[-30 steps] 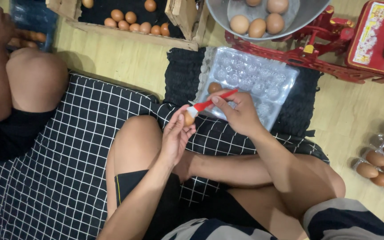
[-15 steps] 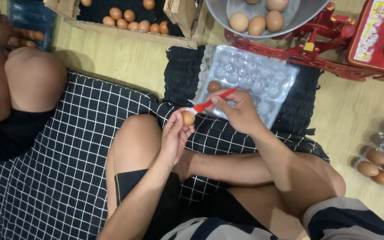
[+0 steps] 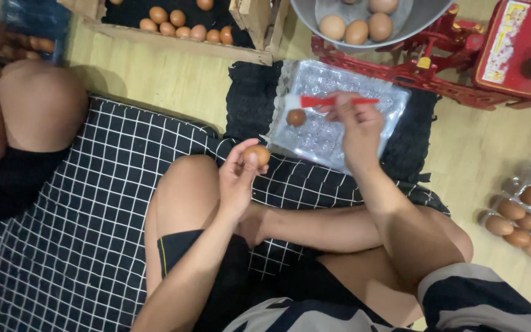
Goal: Stamping eggs with a red marker and placing them into plastic cartons
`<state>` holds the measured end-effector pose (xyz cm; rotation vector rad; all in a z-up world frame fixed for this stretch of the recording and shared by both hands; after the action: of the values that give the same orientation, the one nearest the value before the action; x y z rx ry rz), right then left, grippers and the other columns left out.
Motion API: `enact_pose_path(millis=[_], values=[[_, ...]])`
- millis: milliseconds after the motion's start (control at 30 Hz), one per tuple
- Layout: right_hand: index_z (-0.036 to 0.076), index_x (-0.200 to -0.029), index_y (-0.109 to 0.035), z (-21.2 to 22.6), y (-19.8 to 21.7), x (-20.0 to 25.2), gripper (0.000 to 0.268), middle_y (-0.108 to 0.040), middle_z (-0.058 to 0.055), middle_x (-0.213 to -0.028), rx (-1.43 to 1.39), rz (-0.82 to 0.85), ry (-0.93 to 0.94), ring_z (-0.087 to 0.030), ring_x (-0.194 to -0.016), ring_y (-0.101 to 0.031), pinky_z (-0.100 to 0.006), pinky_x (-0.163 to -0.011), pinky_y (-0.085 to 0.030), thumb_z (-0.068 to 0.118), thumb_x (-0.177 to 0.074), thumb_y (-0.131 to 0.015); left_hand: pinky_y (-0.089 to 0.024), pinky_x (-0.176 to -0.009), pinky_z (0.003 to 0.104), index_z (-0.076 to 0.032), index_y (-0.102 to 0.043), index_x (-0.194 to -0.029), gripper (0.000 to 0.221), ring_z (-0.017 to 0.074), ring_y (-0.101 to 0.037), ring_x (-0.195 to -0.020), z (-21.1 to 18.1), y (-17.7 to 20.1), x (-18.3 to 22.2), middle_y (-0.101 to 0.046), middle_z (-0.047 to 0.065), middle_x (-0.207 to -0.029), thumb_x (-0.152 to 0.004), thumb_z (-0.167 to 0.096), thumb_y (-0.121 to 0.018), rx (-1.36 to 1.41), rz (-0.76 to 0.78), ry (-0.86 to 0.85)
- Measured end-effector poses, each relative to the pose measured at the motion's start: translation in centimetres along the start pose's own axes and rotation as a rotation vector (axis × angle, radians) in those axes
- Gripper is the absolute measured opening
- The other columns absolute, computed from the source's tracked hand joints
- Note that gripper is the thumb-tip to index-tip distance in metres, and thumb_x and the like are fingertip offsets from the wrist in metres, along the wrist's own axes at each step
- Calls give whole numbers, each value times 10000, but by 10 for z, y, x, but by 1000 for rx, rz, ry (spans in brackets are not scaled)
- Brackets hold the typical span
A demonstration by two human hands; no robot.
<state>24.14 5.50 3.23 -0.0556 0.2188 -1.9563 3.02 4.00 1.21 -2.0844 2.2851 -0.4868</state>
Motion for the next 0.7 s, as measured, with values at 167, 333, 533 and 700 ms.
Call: enact_pose_path(millis=[167,333,533,700], values=[[16,-909,-590,15,15,6,197,-615,-150,-681,-10,-208,108,-120,-553,-566,-190,-573,-486,185,-887,-491,-541,-589,268,-51,-556,-1058,359,186,-602,-652,0,2,-13,-574,131,-871,-734,-147,-678,-312,120,-96],[1,-879,-604,21,6,5,175,-610,-133,-640,161,-273,291,-137,-518,-542,-218,-547,-464,142,-884,-500,-498,-691,374,-144,-571,-931,341,283,-607,-800,-6,-23,-46,-573,62,-857,-642,-239,-724,-962,299,-300],[25,-862,-619,-14,8,3,150,-606,-121,-621,158,-145,308,-136,-501,-522,-228,-551,-445,133,-875,-516,-498,-691,439,-131,-535,-988,312,360,-593,-801,30,-28,-57,-528,79,-959,-700,-186,-641,-1205,371,-314],[31,-827,-623,-39,24,-26,147,-602,-101,-610,115,-113,321,-130,-510,-522,-241,-561,-448,129,-874,-524,-506,-684,451,-154,-541,-1008,355,358,-590,-798,48,-32,-60,-516,63,-977,-679,-192,-670,-1234,294,-303]])
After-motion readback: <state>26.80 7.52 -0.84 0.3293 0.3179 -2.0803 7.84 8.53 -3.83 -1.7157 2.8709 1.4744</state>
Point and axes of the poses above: each hand's wrist, its own x-axis away from the middle knuckle, its own y-axis out of the back of the hand, z = x × y, the point moved 4 cm from there along -x, towards the middle knuckle
